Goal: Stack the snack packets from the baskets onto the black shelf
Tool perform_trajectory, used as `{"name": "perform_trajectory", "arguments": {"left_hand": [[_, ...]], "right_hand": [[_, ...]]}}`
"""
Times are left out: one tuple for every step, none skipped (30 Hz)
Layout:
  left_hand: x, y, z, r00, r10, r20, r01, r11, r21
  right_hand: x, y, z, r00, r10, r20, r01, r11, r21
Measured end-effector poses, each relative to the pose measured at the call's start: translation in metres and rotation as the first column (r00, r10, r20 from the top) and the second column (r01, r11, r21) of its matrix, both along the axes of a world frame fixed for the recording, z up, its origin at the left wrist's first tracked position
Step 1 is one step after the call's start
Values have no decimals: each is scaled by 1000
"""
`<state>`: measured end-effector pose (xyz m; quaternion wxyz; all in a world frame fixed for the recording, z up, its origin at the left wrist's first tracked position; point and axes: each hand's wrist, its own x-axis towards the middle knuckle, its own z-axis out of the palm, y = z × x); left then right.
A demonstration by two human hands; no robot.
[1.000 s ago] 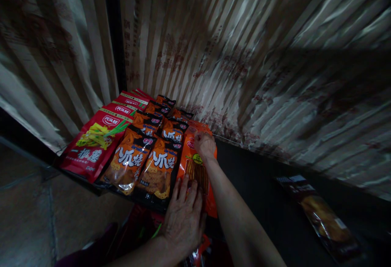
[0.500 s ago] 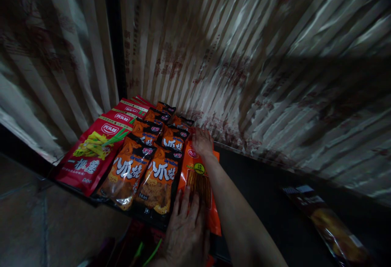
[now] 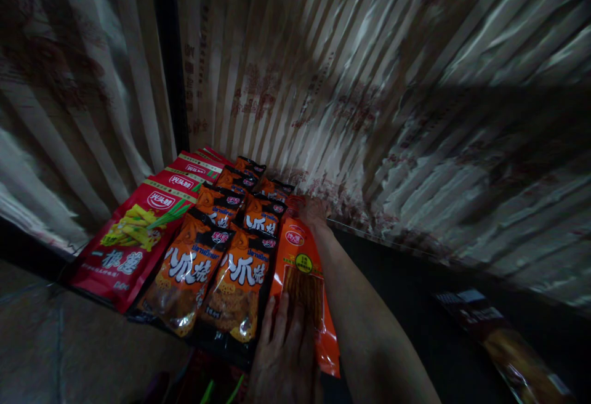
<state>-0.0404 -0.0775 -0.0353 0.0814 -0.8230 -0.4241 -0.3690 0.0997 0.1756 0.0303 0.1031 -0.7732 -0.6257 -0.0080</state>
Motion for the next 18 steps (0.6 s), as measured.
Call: {"name": "perform_trajectory", "arguments": {"left_hand": [[-1,0,0,1000,-1,1,1,1000,-10],[-1,0,0,1000,0,0,0,1000,-21],[-1,1,-1,1000,-1,-2,1,999,-32],[-1,0,-3,1000,-4,-7,4,999,-44],[-1,0,-4,1000,-10,-14,9,998,-59],[0,0,-5,1000,-11,-21,10,997,-73],[0,-1,-6,1000,-7,-23,5,997,-80],[0,-1,-7,1000,0,-21,-2,997,-83],[1,-1,-9,1000,8,-18,-9,996,-84],[2,-2,-10,1000,12,-17,-13,996,-84],[4,-2,-13,1000,14,-15,-16,996,-85],[5,-1,-16,1000,19,-11,-20,996,-92],[8,-1,-20,1000,20,-3,-20,995,-94],[10,0,-25,1000,20,5,-19,996,-91],[12,0,-30,999,28,19,-26,996,-90],[14,1,-34,999,22,27,-20,997,-76],[16,2,-37,1000,23,21,-21,996,-83],[16,2,-38,999,28,23,-26,996,-91]], "right_hand": [[0,0,0,1000,-23,-4,23,1000,2],[0,0,0,999,-49,-9,49,999,5],[-1,-1,0,997,-74,-15,75,997,12],[-2,-1,0,996,-86,-19,87,996,24],[-2,-1,1,995,-96,-21,97,995,36],[-3,-2,2,994,-107,-22,108,993,48],[-4,-2,3,993,-117,-24,118,991,57],[-4,-3,4,992,-124,-26,125,990,63],[-4,-4,5,991,-128,-30,130,990,63],[-5,-5,6,991,-130,-33,132,990,59],[-5,-6,8,991,-132,-34,133,990,54],[-5,-7,9,990,-134,-32,136,990,48],[-4,-8,10,990,-138,-27,139,989,40],[-4,-9,11,989,-144,-19,144,989,31],[-3,-8,12,989,-148,-11,148,989,25],[-2,-8,12,989,-146,-5,146,989,18],[-2,-7,12,990,-139,-3,139,990,9],[-1,-6,12,992,-128,-7,128,992,1]]}}
